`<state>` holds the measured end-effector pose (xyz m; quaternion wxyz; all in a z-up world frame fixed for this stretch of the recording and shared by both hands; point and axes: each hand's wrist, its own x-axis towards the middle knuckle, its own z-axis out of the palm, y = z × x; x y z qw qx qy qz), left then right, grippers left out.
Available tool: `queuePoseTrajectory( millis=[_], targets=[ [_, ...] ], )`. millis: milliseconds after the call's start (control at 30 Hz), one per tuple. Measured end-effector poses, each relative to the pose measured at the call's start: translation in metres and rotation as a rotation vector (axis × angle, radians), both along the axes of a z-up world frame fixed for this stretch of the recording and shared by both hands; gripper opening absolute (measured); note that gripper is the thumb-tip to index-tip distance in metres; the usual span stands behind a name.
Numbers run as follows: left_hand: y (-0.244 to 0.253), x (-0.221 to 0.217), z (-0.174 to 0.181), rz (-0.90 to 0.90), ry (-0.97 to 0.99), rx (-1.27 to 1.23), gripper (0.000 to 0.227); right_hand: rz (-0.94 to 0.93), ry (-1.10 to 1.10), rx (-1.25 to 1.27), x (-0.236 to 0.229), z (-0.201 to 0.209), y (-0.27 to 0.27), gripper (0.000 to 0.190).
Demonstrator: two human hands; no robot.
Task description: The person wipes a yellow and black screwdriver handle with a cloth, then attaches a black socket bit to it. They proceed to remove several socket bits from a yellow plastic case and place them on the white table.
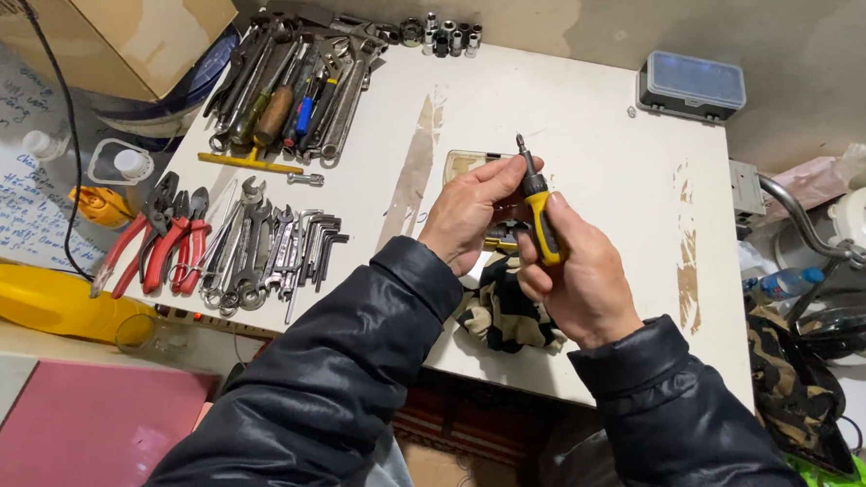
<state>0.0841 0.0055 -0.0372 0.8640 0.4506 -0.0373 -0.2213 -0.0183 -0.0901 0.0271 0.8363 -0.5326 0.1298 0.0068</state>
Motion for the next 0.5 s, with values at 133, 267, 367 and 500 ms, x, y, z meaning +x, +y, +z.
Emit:
queuePoseTrajectory(
  millis=[133, 267, 367, 500],
  targets=[
    [0.0, -0.002, 0.0, 0.007, 0.002, -0.011, 0.037, -0.065, -0.111, -0.243, 0.001, -0.021, -0.007, 0.037],
    [-0.001, -0.009, 0.006, 0.012, -0.019, -0.035, 0.035, -0.093, -0.196, -0.463, -0.002, -0.028, -0.01, 0.032],
    [-0.001, -0.014, 0.011, -0.008, -0.044, -0.044, 0.036, -0.121, -0.225, -0.537, -0.002, -0.035, -0.015, 0.025],
    [-0.003, -0.015, 0.01, -0.048, -0.059, -0.064, 0.036, -0.164, -0.231, -0.655, -0.005, -0.038, -0.017, 0.024]
  ],
)
